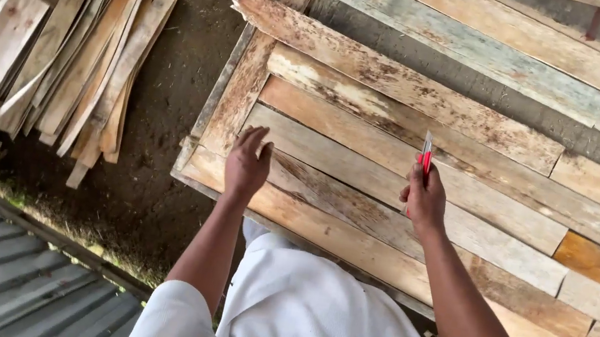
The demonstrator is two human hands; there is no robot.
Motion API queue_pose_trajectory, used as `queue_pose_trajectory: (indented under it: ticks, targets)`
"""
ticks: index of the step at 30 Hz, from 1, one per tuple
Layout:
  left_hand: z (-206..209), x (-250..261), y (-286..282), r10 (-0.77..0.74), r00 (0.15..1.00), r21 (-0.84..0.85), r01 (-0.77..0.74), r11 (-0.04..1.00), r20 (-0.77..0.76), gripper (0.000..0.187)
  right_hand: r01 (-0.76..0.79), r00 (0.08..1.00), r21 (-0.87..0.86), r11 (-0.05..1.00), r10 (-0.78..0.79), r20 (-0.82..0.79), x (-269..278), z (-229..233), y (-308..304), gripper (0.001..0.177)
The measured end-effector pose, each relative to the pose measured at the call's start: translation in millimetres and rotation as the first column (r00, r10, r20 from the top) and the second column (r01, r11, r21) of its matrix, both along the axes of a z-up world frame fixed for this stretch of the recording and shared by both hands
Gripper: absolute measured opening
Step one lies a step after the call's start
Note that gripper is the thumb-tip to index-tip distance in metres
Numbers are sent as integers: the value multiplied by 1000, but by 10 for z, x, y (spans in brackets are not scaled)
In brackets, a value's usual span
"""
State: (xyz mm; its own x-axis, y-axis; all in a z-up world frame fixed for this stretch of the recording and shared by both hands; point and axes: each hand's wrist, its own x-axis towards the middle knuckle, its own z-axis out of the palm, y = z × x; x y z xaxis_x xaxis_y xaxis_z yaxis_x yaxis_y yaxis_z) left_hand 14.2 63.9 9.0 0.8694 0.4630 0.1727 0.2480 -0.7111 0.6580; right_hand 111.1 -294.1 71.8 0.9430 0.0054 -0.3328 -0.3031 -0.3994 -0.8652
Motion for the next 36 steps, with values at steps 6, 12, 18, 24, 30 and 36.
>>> queue_pose_trajectory:
  ticks: [6,12,18,24,30,36]
  targets:
    - [29,651,807,-115,991,52,112,992,65,39,94,994,8,996,-95,60,169,-168,724,45]
    - [178,1396,1416,-281,960,16,281,960,9,47,116,991,-50,992,-119,-54,189,-269,1811,36]
    - [611,1941,1771,-364,919,57,376,925,-153,62,96,987,-99,990,-107,-118,369,186,2844,32]
    - [490,2523,1756,-480,828,223,546,807,-292,51,13,998,-247,969,-28,-58,831,78,3412,34]
    - [382,2909,1596,-529,746,266,649,712,-406,48,81,996,-334,939,-61,70,1239,-44,3701,27]
    - [398,3046,1575,-547,687,239,701,672,-478,47,80,993,-368,926,-44,106,1483,-278,3846,30]
